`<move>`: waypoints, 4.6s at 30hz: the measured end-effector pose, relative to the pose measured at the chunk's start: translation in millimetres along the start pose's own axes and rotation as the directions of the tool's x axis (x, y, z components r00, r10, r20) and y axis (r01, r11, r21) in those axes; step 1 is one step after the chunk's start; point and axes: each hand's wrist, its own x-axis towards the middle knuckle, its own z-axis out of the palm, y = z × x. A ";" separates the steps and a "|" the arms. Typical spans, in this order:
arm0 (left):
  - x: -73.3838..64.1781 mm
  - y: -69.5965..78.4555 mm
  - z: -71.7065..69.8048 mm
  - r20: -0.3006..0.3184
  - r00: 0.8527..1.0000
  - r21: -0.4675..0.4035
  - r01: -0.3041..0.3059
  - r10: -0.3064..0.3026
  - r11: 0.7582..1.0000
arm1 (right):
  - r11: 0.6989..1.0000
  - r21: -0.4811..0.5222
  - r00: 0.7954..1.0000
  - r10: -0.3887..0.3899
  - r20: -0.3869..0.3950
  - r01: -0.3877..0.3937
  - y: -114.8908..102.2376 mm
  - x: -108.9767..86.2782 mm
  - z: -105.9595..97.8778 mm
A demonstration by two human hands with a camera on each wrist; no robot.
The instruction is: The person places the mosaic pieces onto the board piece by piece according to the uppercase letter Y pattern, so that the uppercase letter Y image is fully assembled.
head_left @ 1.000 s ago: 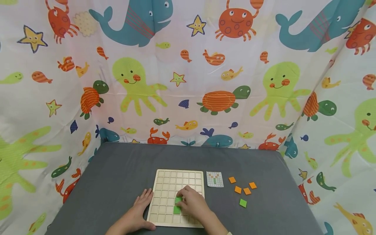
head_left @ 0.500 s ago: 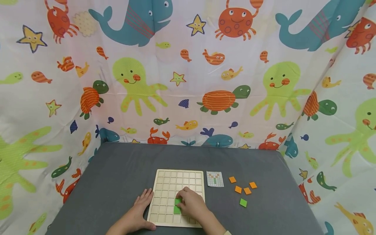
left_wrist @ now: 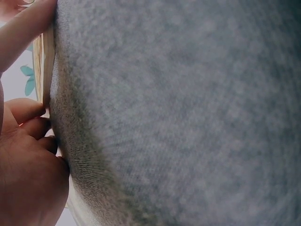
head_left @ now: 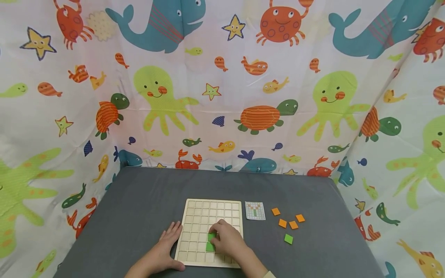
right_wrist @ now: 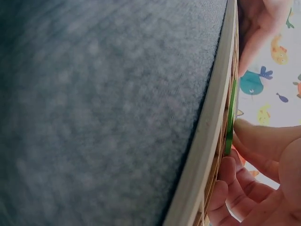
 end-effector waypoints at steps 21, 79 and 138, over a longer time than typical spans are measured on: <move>3.2 0.7 0.8 0.020 0.999 0.001 0.032 -0.032 0.999 | 0.997 0.070 0.997 0.039 -0.073 -0.034 5.6 -1.5 -7.5; 4.5 -3.9 0.7 0.019 1.000 0.025 0.023 -0.024 0.999 | 0.948 0.103 0.870 0.318 -0.377 -0.302 97.6 -78.1 -75.8; 3.1 -3.1 -1.8 0.024 1.000 0.009 0.017 -0.017 1.000 | 0.815 0.072 0.799 0.579 -0.162 -0.575 153.4 -119.7 -105.7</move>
